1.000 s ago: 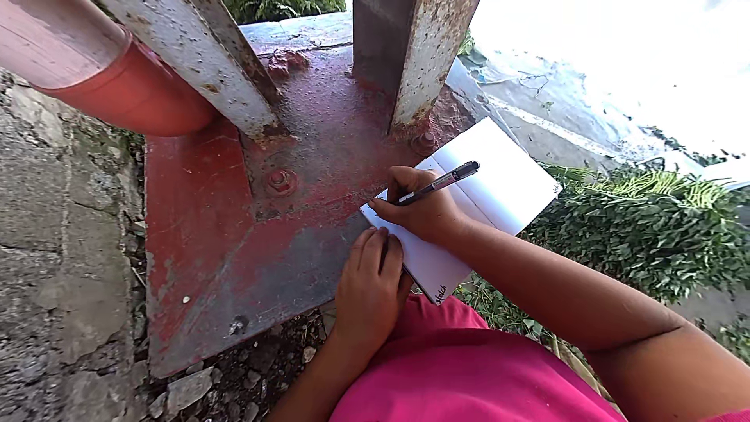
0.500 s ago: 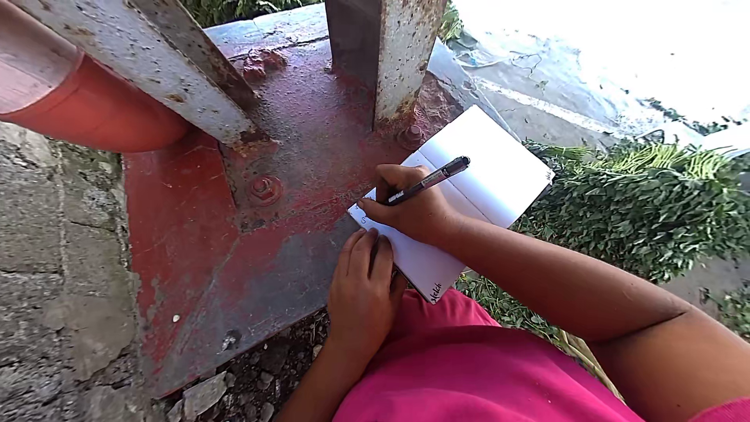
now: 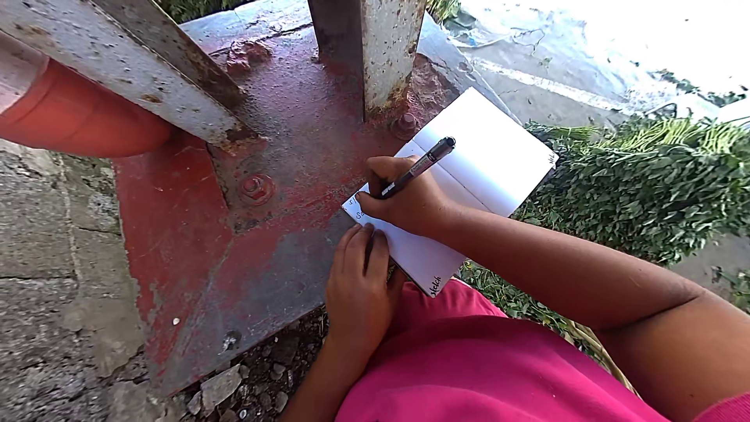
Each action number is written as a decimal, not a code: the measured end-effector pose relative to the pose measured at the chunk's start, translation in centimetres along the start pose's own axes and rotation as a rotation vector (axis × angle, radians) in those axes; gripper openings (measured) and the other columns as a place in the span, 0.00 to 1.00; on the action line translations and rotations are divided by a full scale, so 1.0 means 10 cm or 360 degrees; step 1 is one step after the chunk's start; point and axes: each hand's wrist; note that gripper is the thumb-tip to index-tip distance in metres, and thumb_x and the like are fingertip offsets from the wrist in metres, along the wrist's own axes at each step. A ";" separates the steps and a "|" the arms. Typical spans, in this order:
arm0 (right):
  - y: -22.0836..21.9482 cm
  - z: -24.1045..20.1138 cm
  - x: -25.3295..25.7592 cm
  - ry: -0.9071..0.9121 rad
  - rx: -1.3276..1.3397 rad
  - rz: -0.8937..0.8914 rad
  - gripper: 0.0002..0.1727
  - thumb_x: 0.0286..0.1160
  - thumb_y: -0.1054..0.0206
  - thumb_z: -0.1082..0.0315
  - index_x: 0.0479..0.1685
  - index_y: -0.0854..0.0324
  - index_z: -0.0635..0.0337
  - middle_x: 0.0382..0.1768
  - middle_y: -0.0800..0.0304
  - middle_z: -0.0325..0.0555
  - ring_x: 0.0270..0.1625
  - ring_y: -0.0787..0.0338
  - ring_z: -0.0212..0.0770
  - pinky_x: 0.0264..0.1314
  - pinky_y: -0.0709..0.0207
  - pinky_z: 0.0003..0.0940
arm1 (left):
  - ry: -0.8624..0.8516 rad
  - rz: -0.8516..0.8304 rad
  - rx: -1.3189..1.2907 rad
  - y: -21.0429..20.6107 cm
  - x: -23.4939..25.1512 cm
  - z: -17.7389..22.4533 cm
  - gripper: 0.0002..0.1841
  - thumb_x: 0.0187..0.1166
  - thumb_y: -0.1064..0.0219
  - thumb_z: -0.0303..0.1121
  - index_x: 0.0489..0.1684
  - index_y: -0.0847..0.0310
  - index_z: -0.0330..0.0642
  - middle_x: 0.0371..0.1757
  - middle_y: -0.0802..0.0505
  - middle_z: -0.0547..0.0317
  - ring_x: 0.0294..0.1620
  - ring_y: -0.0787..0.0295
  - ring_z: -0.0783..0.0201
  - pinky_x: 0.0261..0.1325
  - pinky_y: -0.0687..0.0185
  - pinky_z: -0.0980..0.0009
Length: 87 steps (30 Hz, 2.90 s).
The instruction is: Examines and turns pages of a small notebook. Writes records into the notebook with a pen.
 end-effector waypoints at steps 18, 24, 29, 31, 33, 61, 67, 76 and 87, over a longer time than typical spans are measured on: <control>-0.01 0.01 -0.02 -0.0017 0.0014 0.0072 0.12 0.62 0.30 0.76 0.17 0.27 0.57 0.15 0.29 0.32 0.19 0.32 0.23 0.22 0.42 0.20 | 0.0007 0.0004 0.0021 0.00 -0.01 0.01 0.18 0.61 0.23 0.39 0.43 0.07 0.34 0.50 0.05 0.38 0.57 0.08 0.41 0.60 0.14 0.61; 0.00 -0.01 0.00 -0.0060 -0.0089 0.0009 0.12 0.60 0.32 0.75 0.17 0.29 0.55 0.15 0.32 0.31 0.19 0.33 0.24 0.22 0.44 0.23 | 0.0009 0.0004 0.0013 0.00 -0.01 0.01 0.18 0.61 0.23 0.38 0.43 0.07 0.33 0.50 0.05 0.38 0.57 0.08 0.41 0.60 0.14 0.60; 0.01 0.00 0.00 -0.0027 -0.0076 0.0010 0.11 0.58 0.33 0.76 0.17 0.29 0.55 0.14 0.33 0.31 0.19 0.34 0.23 0.21 0.46 0.22 | 0.0012 -0.0006 0.0022 0.00 -0.01 0.01 0.18 0.60 0.23 0.38 0.43 0.07 0.34 0.50 0.05 0.38 0.57 0.08 0.41 0.60 0.14 0.60; -0.01 0.00 -0.01 -0.0014 -0.0074 0.0037 0.11 0.58 0.33 0.76 0.16 0.29 0.55 0.13 0.33 0.31 0.18 0.35 0.23 0.21 0.46 0.22 | 0.0013 -0.0005 0.0019 0.00 -0.01 0.01 0.18 0.60 0.23 0.38 0.43 0.07 0.34 0.50 0.05 0.38 0.57 0.08 0.42 0.60 0.14 0.61; -0.03 0.01 -0.01 -0.0008 -0.0069 0.0095 0.11 0.59 0.33 0.77 0.16 0.29 0.56 0.14 0.33 0.31 0.18 0.34 0.24 0.21 0.46 0.22 | 0.0006 -0.0003 0.0018 -0.01 -0.01 0.00 0.18 0.60 0.23 0.38 0.43 0.07 0.33 0.50 0.05 0.38 0.57 0.08 0.41 0.60 0.14 0.61; -0.03 0.01 0.01 -0.0030 -0.0203 0.0125 0.08 0.61 0.34 0.77 0.20 0.26 0.56 0.15 0.30 0.33 0.20 0.31 0.28 0.22 0.42 0.27 | 0.0020 -0.0029 0.0035 0.01 -0.03 0.01 0.21 0.59 0.23 0.39 0.46 0.08 0.32 0.51 0.06 0.37 0.58 0.08 0.41 0.60 0.14 0.61; 0.03 0.02 0.03 -0.0127 -0.0137 0.0073 0.11 0.62 0.32 0.74 0.18 0.29 0.54 0.15 0.32 0.31 0.19 0.33 0.26 0.22 0.44 0.26 | 0.0022 -0.0028 0.0055 0.01 -0.03 0.01 0.21 0.60 0.23 0.39 0.46 0.08 0.31 0.52 0.06 0.37 0.58 0.08 0.41 0.60 0.14 0.60; 0.03 0.03 0.02 -0.0127 -0.0122 0.0069 0.11 0.57 0.34 0.75 0.17 0.30 0.52 0.14 0.35 0.29 0.19 0.35 0.25 0.22 0.46 0.25 | 0.0019 -0.0031 0.0046 0.01 -0.03 0.01 0.21 0.59 0.23 0.39 0.46 0.07 0.32 0.52 0.05 0.37 0.58 0.08 0.41 0.59 0.14 0.61; 0.06 0.02 0.05 -0.0157 -0.0119 0.0113 0.08 0.59 0.34 0.76 0.21 0.27 0.55 0.16 0.31 0.32 0.20 0.32 0.27 0.23 0.42 0.26 | 0.0055 -0.0061 0.0015 0.02 -0.02 0.02 0.22 0.58 0.22 0.38 0.46 0.08 0.31 0.53 0.06 0.35 0.58 0.08 0.39 0.58 0.13 0.57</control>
Point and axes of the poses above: each hand's wrist, its own x-axis towards the middle knuckle, its own y-axis out of the back of the hand, z = x × y
